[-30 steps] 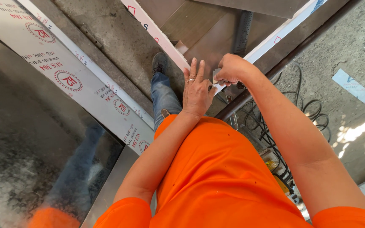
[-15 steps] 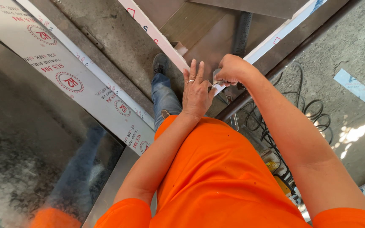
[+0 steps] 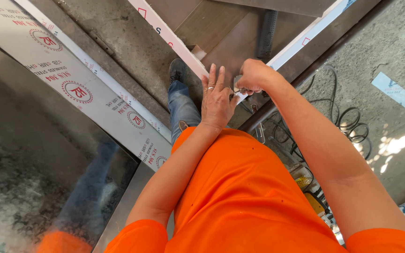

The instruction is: Assembling and marking metal frame components using a mallet, square, and marker.

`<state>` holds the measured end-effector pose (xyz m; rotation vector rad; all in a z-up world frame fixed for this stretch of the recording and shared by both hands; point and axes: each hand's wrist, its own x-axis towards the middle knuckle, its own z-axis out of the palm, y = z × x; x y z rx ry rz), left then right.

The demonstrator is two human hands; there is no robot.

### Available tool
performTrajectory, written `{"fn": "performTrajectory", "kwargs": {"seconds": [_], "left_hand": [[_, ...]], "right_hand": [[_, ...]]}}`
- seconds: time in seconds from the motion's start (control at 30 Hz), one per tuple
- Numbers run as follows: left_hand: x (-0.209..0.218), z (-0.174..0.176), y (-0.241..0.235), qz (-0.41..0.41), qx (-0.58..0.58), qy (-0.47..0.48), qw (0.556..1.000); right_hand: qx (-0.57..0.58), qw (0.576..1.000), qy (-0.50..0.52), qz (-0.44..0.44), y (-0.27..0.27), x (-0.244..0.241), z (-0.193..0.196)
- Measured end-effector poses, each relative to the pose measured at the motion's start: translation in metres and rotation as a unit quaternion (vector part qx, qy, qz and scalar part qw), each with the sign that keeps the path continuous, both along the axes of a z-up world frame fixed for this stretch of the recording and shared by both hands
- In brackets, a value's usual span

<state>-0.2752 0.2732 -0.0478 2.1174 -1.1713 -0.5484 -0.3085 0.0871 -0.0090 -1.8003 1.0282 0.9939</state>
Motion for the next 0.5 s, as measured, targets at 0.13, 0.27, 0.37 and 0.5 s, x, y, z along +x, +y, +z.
{"fn": "performTrajectory", "kwargs": {"seconds": [0.13,0.27,0.37,0.5], "left_hand": [[0.0022,0.0012,-0.001,-0.001,0.005,0.013,1.0],[0.0,0.0015,-0.0014,-0.002,0.012,0.017,1.0],[0.0014,0.0029,-0.0009,-0.006,0.017,0.005,1.0],[0.0028,0.0034,0.0007,-0.006,0.01,0.016,1.0]], "right_hand": [[0.007,1.0,-0.005,-0.013,0.0002,0.002,0.0009],[-0.025,0.999,0.017,0.023,0.0023,0.0027,0.0033],[-0.013,0.999,0.015,0.031,-0.0001,0.003,0.0067],[-0.017,0.999,0.004,0.028,0.0014,0.0026,0.0066]]}}
